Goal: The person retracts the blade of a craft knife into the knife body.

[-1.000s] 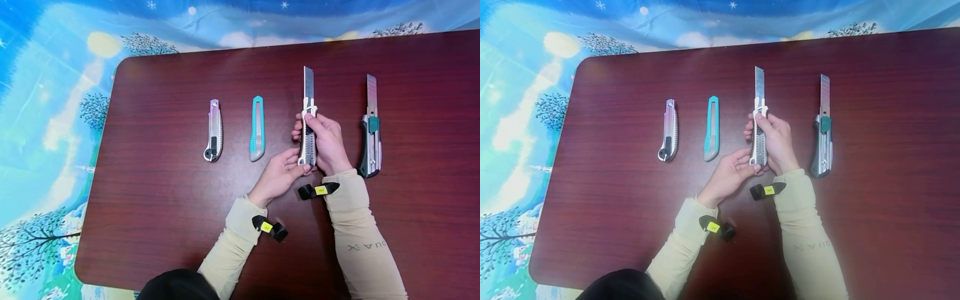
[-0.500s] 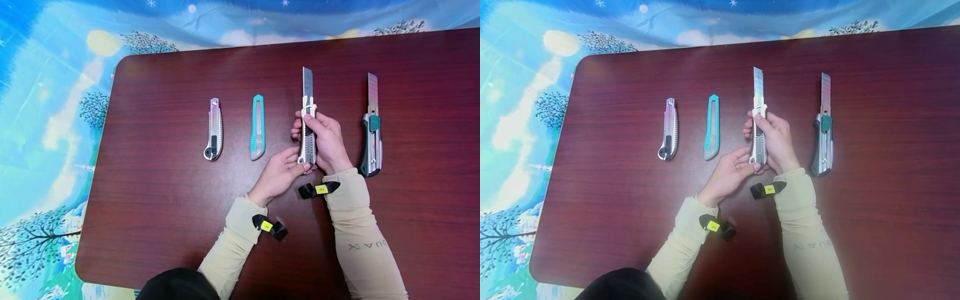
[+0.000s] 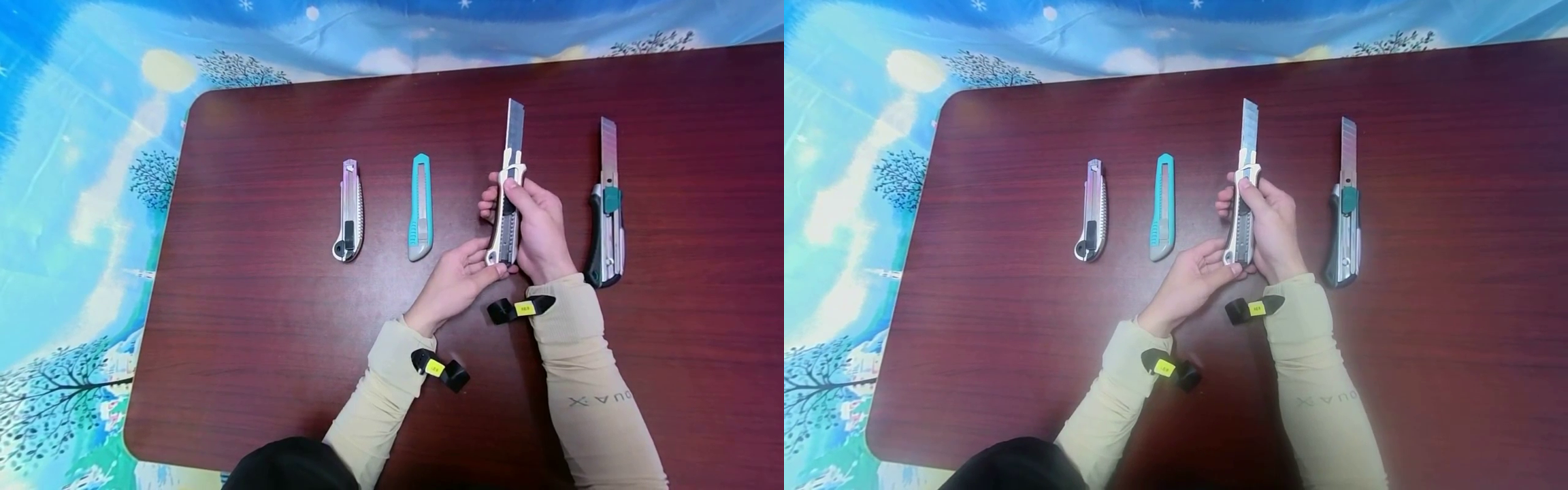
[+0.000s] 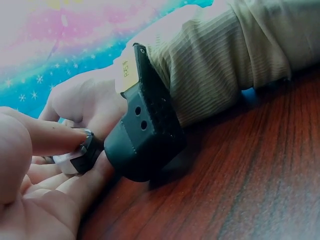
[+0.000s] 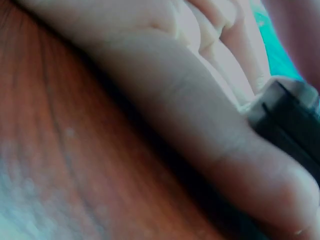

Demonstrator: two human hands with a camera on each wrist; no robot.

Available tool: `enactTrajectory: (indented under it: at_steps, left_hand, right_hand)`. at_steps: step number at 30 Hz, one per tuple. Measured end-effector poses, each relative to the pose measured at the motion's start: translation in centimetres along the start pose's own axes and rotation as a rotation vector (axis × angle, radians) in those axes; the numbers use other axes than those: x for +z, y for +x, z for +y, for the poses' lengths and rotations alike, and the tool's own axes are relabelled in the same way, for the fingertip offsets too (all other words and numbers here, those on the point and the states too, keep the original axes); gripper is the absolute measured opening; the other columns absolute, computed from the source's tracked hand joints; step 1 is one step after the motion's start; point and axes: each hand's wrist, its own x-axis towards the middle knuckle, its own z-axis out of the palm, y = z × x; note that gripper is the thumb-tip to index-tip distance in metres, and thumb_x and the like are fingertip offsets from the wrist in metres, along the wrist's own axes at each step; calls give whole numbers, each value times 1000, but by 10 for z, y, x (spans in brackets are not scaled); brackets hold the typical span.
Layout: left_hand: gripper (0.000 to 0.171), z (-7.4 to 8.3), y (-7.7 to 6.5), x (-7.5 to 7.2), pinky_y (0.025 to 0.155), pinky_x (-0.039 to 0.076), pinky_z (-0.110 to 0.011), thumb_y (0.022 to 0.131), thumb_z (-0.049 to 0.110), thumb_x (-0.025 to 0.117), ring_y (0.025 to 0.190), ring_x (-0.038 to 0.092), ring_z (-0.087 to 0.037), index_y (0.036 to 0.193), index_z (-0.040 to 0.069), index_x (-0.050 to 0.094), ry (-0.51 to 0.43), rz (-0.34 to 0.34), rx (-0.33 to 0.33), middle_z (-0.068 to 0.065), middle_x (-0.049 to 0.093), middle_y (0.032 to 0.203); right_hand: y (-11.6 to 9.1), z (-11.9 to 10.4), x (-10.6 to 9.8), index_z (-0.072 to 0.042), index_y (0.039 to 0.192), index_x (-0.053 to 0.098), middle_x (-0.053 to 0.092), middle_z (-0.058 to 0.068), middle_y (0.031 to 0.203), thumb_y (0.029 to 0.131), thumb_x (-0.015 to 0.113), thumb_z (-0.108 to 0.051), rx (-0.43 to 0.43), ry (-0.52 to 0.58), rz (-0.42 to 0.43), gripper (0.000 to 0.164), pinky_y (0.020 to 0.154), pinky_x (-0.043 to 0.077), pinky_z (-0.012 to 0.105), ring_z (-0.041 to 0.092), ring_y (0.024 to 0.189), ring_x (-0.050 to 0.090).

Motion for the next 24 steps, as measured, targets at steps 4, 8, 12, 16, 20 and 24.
enactTrajectory:
  at_steps: [4,8,12,16,20,24]
  left_hand:
    - [42,12,-6,1,83,50,-23,84,-5,55,103,59,-31,125,-3,44,-9,-27,14,-24,58,113]
    - [43,21,-11,2,84,51,-28,84,-10,50,103,57,-39,126,-6,39,-55,-59,-3,-28,55,113]
    - [45,20,-12,2,85,50,-33,86,-10,47,102,56,-42,128,-5,35,-105,-82,-6,-30,53,113]
    - [44,11,-7,1,84,51,-35,87,-10,45,101,56,-43,130,-3,35,-135,-91,31,-30,53,114]
    - [44,-1,-1,1,82,52,-35,88,-9,44,101,57,-41,130,-1,35,-151,-87,56,-28,52,117]
    - [44,-4,0,1,80,53,-34,88,-10,45,100,57,-40,130,1,36,-166,-59,60,-27,53,117]
  right_hand:
    - [0,0,0,11,119,46,64,14,83,88,57,-17,22,-34,-11,43,70,55,30,21,72,64]
    - [0,0,0,12,122,43,64,14,84,89,56,-19,34,-46,-21,47,70,55,30,21,72,64]
    - [1,-1,1,12,124,40,65,13,84,90,54,-20,39,-56,-24,50,69,55,30,21,71,64]
    - [1,-2,1,11,125,41,66,14,85,89,55,-22,60,-52,-19,51,70,55,31,22,72,64]
    - [1,-2,1,13,123,42,66,16,85,88,57,-24,72,-53,-9,53,70,55,32,23,72,64]
    - [2,0,0,15,119,44,67,16,84,87,58,-25,76,-71,-9,53,70,55,33,23,71,65]
